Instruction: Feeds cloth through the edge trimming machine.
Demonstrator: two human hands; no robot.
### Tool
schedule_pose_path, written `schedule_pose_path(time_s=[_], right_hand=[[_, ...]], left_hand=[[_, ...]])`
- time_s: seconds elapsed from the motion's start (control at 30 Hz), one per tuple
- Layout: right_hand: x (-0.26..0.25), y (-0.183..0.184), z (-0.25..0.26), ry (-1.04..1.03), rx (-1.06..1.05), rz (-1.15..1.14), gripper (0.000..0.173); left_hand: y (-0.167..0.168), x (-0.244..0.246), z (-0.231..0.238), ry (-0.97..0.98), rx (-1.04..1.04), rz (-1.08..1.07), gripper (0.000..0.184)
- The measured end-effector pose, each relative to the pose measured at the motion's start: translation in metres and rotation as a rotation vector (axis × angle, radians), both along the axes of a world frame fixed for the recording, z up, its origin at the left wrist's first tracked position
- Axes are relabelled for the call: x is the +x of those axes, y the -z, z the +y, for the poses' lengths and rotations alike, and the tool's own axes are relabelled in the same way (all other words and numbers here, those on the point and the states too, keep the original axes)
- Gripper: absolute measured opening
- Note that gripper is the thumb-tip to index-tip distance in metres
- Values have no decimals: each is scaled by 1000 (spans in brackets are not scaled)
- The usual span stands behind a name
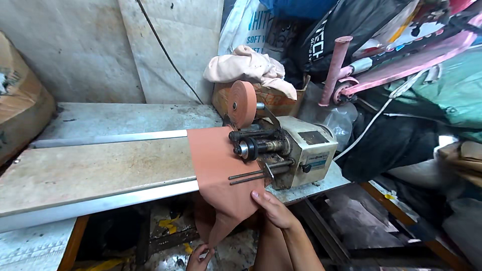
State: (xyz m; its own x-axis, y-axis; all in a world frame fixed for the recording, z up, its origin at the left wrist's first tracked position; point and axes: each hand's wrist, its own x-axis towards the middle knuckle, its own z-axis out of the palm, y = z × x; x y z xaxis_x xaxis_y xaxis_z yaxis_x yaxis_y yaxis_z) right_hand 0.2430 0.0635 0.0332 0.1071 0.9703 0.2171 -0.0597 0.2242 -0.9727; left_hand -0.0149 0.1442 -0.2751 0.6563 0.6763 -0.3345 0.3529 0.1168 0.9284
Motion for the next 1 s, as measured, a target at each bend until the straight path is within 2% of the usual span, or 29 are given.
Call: schedule_pose_path(time_s=[0.43,0.53,0.7,1.0], right_hand=[[0,1,-1,8,2,1,32],[0,1,0,4,5,-13,33],[1,1,0,8,-5,-21,33],[0,1,0,19,1,-21,33]], left_hand=[[6,1,1,27,-8,41,55],[12,-2,1,46,-19,131,52],[27,-8,2,198,-95,357,61],[27,-7,2,202,-106,379,62]])
